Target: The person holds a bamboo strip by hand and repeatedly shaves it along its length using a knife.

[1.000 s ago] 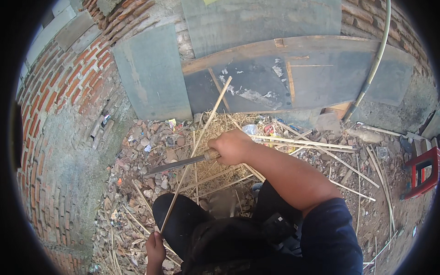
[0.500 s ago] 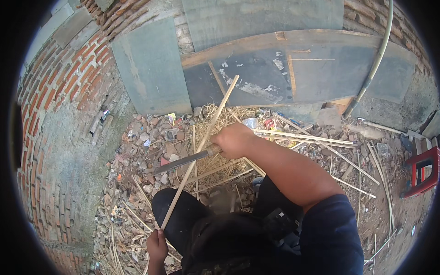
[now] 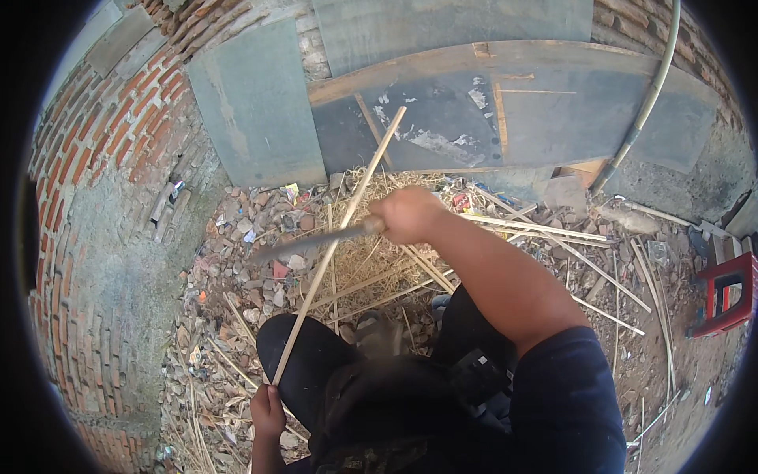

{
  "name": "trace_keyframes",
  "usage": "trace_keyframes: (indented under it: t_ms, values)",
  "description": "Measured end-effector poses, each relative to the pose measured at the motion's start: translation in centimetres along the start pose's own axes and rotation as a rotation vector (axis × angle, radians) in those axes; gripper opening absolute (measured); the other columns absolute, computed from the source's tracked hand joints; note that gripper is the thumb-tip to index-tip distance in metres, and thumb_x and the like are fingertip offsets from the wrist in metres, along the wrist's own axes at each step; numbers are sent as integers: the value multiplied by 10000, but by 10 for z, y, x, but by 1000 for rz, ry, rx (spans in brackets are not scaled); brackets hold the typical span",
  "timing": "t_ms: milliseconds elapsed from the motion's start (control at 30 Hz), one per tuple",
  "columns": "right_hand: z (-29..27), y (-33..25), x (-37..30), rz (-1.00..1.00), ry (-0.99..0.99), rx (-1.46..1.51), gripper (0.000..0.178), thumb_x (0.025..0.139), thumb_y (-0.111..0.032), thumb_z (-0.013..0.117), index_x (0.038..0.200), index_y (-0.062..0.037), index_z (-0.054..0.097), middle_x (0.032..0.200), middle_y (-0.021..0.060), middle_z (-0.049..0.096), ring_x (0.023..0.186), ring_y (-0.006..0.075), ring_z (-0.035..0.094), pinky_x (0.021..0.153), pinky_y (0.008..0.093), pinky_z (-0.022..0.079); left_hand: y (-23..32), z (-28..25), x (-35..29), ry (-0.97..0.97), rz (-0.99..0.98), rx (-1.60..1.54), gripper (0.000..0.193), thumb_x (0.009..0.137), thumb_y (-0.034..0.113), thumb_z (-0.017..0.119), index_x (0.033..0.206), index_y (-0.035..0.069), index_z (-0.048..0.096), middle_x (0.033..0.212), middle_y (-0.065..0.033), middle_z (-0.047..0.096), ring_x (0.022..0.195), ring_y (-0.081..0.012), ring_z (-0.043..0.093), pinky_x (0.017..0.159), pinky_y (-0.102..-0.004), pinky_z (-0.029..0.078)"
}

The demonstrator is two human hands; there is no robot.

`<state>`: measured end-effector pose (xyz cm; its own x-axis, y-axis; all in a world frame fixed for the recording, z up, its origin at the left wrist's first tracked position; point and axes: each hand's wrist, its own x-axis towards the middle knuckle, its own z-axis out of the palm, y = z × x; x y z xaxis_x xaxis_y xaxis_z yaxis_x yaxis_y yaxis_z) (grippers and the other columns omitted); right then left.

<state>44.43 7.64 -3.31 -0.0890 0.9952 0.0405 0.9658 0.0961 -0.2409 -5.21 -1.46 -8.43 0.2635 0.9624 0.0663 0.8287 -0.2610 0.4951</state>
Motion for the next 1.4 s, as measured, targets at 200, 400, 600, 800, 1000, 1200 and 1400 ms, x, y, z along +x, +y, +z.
trace_keyframes:
  t_ms: [200, 400, 600, 800, 1000, 1200, 1400]
  values:
    - [1, 6, -5, 145, 60, 50, 215, 810, -198, 673, 1020, -151, 681, 877, 107, 727, 859, 319, 721, 782, 472, 579, 8, -4, 3, -55, -53, -39, 410, 1050, 302, 497, 763, 10, 522, 578, -209, 536, 564, -438, 575, 526, -500, 394]
    - [-12, -25, -3, -54, -116, -93, 188, 889, -191, 638, 1068, -136, 659, 930, 85, 731, 874, 268, 724, 778, 446, 588, 4, 4, -4, 29, -19, 21, 394, 1046, 292, 501, 759, 23, 517, 612, -221, 552, 580, -458, 569, 526, -509, 393]
    - [13, 66, -4, 388, 185, 102, 208, 915, -236, 616, 1071, -109, 667, 917, 140, 720, 931, 313, 718, 827, 472, 583, 8, 6, 0, 49, 16, 106, 362, 1034, 281, 518, 767, 36, 529, 626, -221, 565, 606, -473, 578, 537, -522, 413]
    - [0, 28, -8, 233, 120, 97, 231, 812, -237, 693, 1016, -129, 698, 850, 138, 720, 873, 332, 720, 799, 480, 580, 6, 2, -2, 56, 54, 165, 343, 1023, 279, 536, 777, 40, 545, 618, -210, 568, 590, -462, 581, 527, -522, 415]
    - [-3, 0, -4, -65, 30, -15, 155, 819, -237, 698, 927, -126, 685, 801, 102, 709, 802, 313, 716, 728, 469, 580, -2, -1, 2, 10, 37, 88, 372, 1031, 284, 527, 762, 27, 535, 603, -207, 559, 577, -447, 580, 524, -500, 411]
    - [9, 52, -2, 325, 288, 220, 306, 779, -211, 665, 1061, -98, 703, 942, 187, 731, 910, 389, 703, 848, 491, 566, -2, 3, 2, 18, 13, 36, 380, 1040, 293, 514, 770, 27, 540, 595, -202, 552, 571, -443, 576, 521, -493, 404]
    - [-8, 13, -11, 73, 100, 127, 216, 787, -193, 680, 995, -141, 704, 845, 129, 720, 844, 334, 716, 779, 475, 580, 1, 4, 2, 13, -9, 37, 390, 1044, 288, 509, 757, 25, 532, 587, -196, 546, 560, -426, 576, 516, -485, 399]
